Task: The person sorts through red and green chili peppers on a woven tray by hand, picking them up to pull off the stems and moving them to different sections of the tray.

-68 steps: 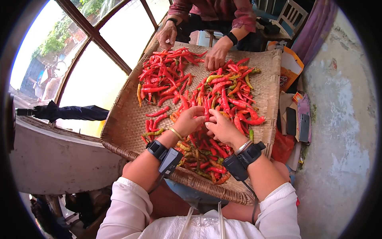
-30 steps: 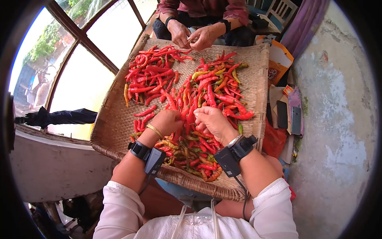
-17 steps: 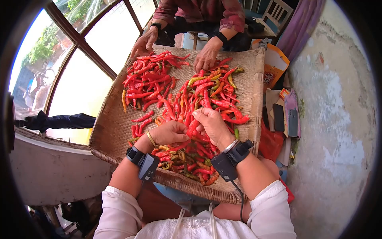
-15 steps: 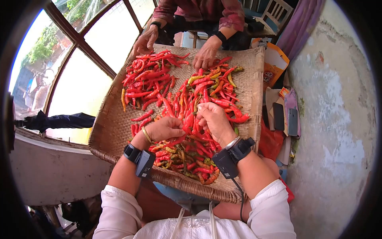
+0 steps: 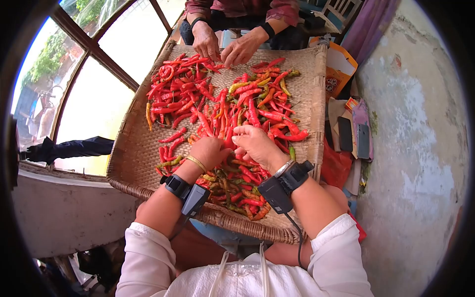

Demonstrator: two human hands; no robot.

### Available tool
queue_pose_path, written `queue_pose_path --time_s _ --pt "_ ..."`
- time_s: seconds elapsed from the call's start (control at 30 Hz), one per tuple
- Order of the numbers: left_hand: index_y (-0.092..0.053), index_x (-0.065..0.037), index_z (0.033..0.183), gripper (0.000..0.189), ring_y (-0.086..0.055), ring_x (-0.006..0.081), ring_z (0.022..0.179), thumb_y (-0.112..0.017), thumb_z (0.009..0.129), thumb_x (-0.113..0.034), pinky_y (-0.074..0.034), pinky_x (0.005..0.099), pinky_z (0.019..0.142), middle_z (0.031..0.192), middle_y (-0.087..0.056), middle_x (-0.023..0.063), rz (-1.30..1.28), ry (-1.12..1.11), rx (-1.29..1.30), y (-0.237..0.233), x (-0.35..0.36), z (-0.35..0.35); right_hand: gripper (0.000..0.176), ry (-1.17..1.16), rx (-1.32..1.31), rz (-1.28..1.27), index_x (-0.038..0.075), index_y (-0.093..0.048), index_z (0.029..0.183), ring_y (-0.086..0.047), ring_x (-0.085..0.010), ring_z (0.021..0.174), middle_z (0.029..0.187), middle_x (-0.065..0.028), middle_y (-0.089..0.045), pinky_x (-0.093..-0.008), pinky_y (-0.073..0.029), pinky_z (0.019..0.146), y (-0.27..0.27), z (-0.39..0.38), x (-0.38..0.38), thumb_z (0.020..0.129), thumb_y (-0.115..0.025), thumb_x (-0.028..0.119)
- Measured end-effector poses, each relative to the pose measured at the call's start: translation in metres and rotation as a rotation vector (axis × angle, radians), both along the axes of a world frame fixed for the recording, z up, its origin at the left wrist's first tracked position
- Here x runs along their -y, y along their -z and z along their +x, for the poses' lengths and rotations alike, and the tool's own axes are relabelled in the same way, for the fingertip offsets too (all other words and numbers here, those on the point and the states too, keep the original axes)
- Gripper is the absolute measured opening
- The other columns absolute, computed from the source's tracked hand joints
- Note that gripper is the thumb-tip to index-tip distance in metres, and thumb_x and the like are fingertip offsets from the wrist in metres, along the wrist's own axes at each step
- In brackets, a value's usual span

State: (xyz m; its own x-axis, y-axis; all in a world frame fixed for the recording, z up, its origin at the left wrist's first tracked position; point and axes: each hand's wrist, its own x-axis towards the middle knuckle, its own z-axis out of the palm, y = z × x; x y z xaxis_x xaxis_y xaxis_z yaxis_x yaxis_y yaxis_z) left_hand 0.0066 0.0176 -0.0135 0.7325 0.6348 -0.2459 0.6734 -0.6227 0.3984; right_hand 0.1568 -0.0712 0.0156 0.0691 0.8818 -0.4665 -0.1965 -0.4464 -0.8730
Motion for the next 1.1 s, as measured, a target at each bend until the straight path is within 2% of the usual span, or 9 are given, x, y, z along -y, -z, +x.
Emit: queue_pose_path --time_s 0.13,0.27,0.47,0.53,0.93,0.97,1.0,1.07,1.1 --pt "-0.061 -0.004 0.074 0.027 -0.058 0.0326 0.065 -0.055 0.074 -0.029 -0.045 0.0424 0.059 0.066 -0.060 0.0150 -0.067 -0.076 0.177 -0.019 -0.007 -0.002 0.038 0.025 0.068 -0.007 0.000 -0.045 0.114 -0.055 -0.0081 0.067 0.090 -0.0047 -0.056 -0.0191 -0.044 0.052 -0.001 0.000 -0.001 0.084 -0.052 0.021" --pt "-0.057 0.002 0.070 0.024 -0.057 0.0211 0.052 -0.053 0.077 -0.021 -0.045 0.0332 0.052 0.056 -0.057 0.0112 -0.492 -0.098 0.344 -0.027 -0.012 -0.009 0.037 0.048 0.034 0.004 0.000 -0.046 0.113 -0.055 -0.0077 0.066 0.087 -0.0042 -0.056 -0.0187 -0.043 0.051 -0.003 0.004 -0.001 0.085 -0.051 0.024" --pt "-0.055 0.001 0.066 0.023 -0.052 0.0104 0.048 -0.051 0.080 -0.017 -0.040 0.0259 0.046 0.054 -0.056 0.0043 -0.553 -0.129 0.320 -0.072 -0.024 -0.027 0.039 -0.042 0.038 0.036 -0.001 -0.045 0.113 -0.054 -0.0068 0.064 0.081 -0.0041 -0.057 -0.0178 -0.042 0.050 -0.006 0.004 -0.001 0.085 -0.051 0.025" --pt "-0.053 -0.005 0.069 0.020 -0.038 0.0019 0.041 -0.050 0.085 -0.017 -0.027 0.0171 0.038 0.053 -0.052 -0.0017 -0.626 -0.212 0.344 -0.083 -0.031 -0.035 0.038 -0.035 0.038 0.030 -0.002 -0.045 0.113 -0.054 -0.0067 0.064 0.081 -0.0041 -0.057 -0.0177 -0.042 0.050 -0.005 0.003 -0.001 0.085 -0.050 0.024" --pt "-0.056 -0.007 0.081 0.019 -0.035 0.0031 0.040 -0.048 0.088 -0.022 -0.024 0.0171 0.037 0.053 -0.047 -0.0035 -0.799 -0.432 0.864 -0.094 -0.051 -0.054 0.029 -0.020 0.089 0.022 0.001 -0.052 0.103 -0.052 -0.0061 0.059 0.076 -0.0005 -0.056 -0.0197 -0.040 0.050 -0.003 -0.001 -0.001 0.084 -0.050 0.022" --pt "-0.053 -0.003 0.106 0.027 -0.043 0.0040 0.048 -0.049 0.088 -0.024 -0.029 0.0176 0.040 0.072 -0.053 0.0008 -0.877 -0.357 0.884 -0.085 -0.066 -0.059 0.029 -0.025 0.093 0.030 0.001 -0.052 0.104 -0.052 -0.0059 0.060 0.076 -0.0002 -0.056 -0.0198 -0.041 0.050 -0.003 0.000 -0.002 0.084 -0.050 0.022" --pt "-0.053 -0.003 0.106 0.027 -0.043 0.0040 0.048 -0.049 0.088 -0.024 -0.029 0.0176 0.040 0.072 -0.053 0.0008 -0.879 -0.361 0.883 -0.080 -0.063 -0.053 0.029 -0.029 0.098 0.037 0.001 -0.052 0.104 -0.053 -0.0057 0.060 0.076 0.0000 -0.056 -0.0199 -0.041 0.050 -0.002 0.001 -0.002 0.084 -0.049 0.021" --pt "-0.035 -0.004 0.128 0.048 -0.050 0.0059 0.062 -0.050 0.088 -0.025 -0.038 0.0188 0.048 0.101 -0.052 0.0081 -0.617 -0.452 1.006 -0.073 -0.054 -0.033 0.030 -0.035 0.086 0.034 0.000 -0.050 0.107 -0.053 -0.0053 0.061 0.077 -0.0013 -0.057 -0.0179 -0.041 0.049 -0.004 0.001 -0.002 0.084 -0.050 0.019" --pt "-0.016 -0.007 0.136 0.063 -0.053 0.0086 0.072 -0.052 0.087 -0.025 -0.044 0.0209 0.057 0.123 -0.039 0.0126 -0.465 -0.279 0.771 -0.067 -0.060 -0.037 0.032 -0.038 0.076 0.032 -0.002 -0.048 0.110 -0.053 -0.0049 0.061 0.079 -0.0026 -0.058 -0.0160 -0.041 0.048 -0.004 0.001 -0.002 0.085 -0.050 0.017"
